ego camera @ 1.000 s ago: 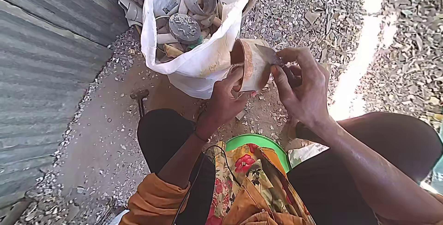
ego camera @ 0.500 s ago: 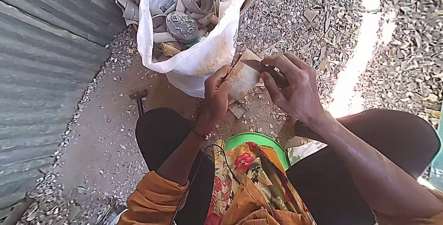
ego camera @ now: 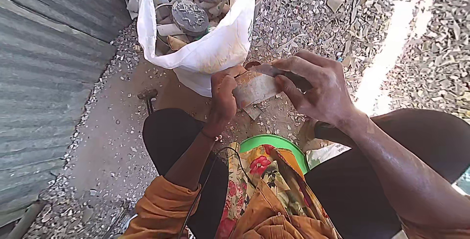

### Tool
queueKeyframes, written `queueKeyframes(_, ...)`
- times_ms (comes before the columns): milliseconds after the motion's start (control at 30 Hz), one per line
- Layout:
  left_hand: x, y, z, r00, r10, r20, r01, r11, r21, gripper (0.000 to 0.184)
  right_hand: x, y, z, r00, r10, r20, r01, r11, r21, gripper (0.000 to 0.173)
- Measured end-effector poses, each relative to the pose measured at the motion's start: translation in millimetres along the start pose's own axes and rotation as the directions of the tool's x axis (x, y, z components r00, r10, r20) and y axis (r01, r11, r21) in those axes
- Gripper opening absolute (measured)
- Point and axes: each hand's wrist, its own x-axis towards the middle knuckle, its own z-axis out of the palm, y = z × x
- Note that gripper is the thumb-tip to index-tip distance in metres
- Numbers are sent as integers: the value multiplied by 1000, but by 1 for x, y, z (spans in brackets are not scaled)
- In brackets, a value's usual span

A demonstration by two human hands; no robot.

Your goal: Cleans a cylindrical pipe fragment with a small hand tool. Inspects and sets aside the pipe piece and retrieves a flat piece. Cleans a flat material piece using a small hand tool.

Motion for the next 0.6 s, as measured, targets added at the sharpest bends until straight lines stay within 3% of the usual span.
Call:
queueKeyframes(100, 3, 4, -3, 998, -59, -34, 59, 998, 4, 35, -2, 1, 1, 998, -57, 14, 57, 998, 28, 25)
queueKeyframes(267, 24, 7, -10, 994, -105, -4, 105, 994, -10, 43, -4, -5, -6, 969, -171, 181, 155, 983, 99, 26)
queueKeyframes(400, 27, 14, -8, 984, -166, 59, 157, 978, 135, 65, -2, -5, -1, 986, -103, 134, 94, 993, 75, 26)
queueKeyframes(500, 27, 15, -5, 982, -147, 118, 121, 972, 201, 64, -2, -4, 5, 989, -89, 117, 83, 995, 54, 27)
queueKeyframes(600, 28, 13, -5, 974, -194, 114, 177, 974, 141, 61, -3, -5, 8, 987, -118, 110, 112, 992, 58, 29)
